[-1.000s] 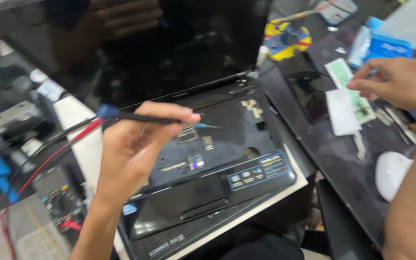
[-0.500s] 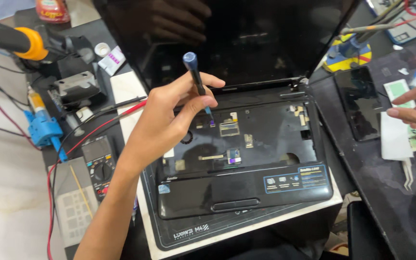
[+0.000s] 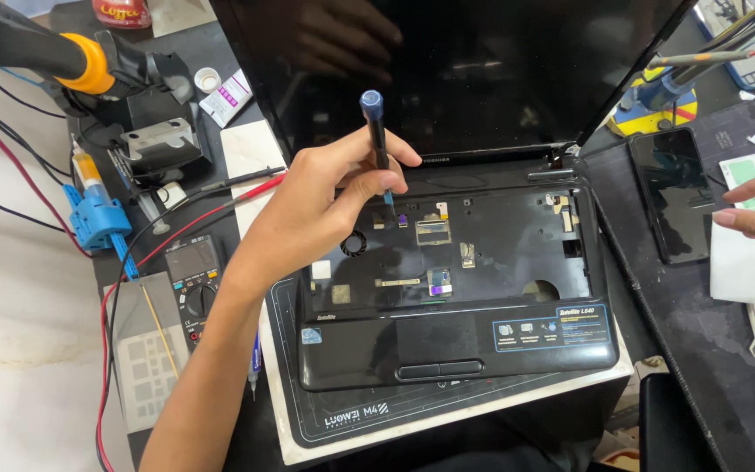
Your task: The person disassembles a laptop, using a screwdriver to remove internal components including a small circuit board and ribbons, and then flips it over to work on the bottom casing.
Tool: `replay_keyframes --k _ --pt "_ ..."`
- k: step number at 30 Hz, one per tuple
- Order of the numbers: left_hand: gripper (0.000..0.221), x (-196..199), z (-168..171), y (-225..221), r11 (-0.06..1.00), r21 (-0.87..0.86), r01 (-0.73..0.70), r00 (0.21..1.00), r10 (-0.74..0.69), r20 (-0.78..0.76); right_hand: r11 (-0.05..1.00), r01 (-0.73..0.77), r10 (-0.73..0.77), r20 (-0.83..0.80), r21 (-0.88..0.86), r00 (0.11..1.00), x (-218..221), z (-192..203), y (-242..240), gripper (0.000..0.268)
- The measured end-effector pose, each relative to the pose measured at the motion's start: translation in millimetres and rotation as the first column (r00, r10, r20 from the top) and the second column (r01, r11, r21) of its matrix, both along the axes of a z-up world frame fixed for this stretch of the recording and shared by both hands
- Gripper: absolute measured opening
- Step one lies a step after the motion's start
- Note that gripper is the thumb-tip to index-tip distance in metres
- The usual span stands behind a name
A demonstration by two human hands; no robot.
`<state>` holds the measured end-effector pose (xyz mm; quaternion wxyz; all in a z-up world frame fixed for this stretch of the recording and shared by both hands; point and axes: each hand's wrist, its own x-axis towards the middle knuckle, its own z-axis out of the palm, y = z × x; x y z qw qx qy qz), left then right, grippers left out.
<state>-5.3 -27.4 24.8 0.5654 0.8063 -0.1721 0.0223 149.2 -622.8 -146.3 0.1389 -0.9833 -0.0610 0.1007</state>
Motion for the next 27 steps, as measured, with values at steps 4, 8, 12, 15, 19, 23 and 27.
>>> replay_keyframes --k 4,8,12,15,19,23,27 --pt "0.017 3 -1 -1 0.999 0.039 -0.021 1.000 0.022 -0.010 0.999 0.020 -0.020 -0.011 -0.031 1.000 -1 -2 -4 0.059" --pt "0.018 4 -3 1 1.000 0.022 0.001 0.999 -0.002 0.042 0.999 -0.011 0.010 -0.010 -0.039 1.000 -10 8 10 0.062" --pt "0.036 5 -4 3 0.992 -0.004 0.128 0.988 -0.127 0.091 0.999 -0.005 0.005 0.001 -0.044 1.000 -37 52 65 0.058" --pt "0.035 4 -6 2 0.989 0.003 0.147 0.989 -0.147 0.027 0.979 -0.201 0.200 0.079 0.011 0.977 -70 107 129 0.048" --pt "0.031 3 -8 -3 0.982 -0.067 0.174 0.985 -0.174 0.007 0.953 -0.300 0.292 0.143 0.042 0.946 -114 178 220 0.040" --pt "0.022 5 -8 -3 0.990 0.025 0.137 0.988 -0.139 0.068 0.730 -0.565 0.396 0.436 0.385 0.808 -139 204 306 0.049" --pt "0.032 8 -8 2 0.984 -0.039 0.173 0.985 -0.172 0.032 0.545 -0.740 0.338 0.705 0.394 0.624 -137 197 366 0.058"
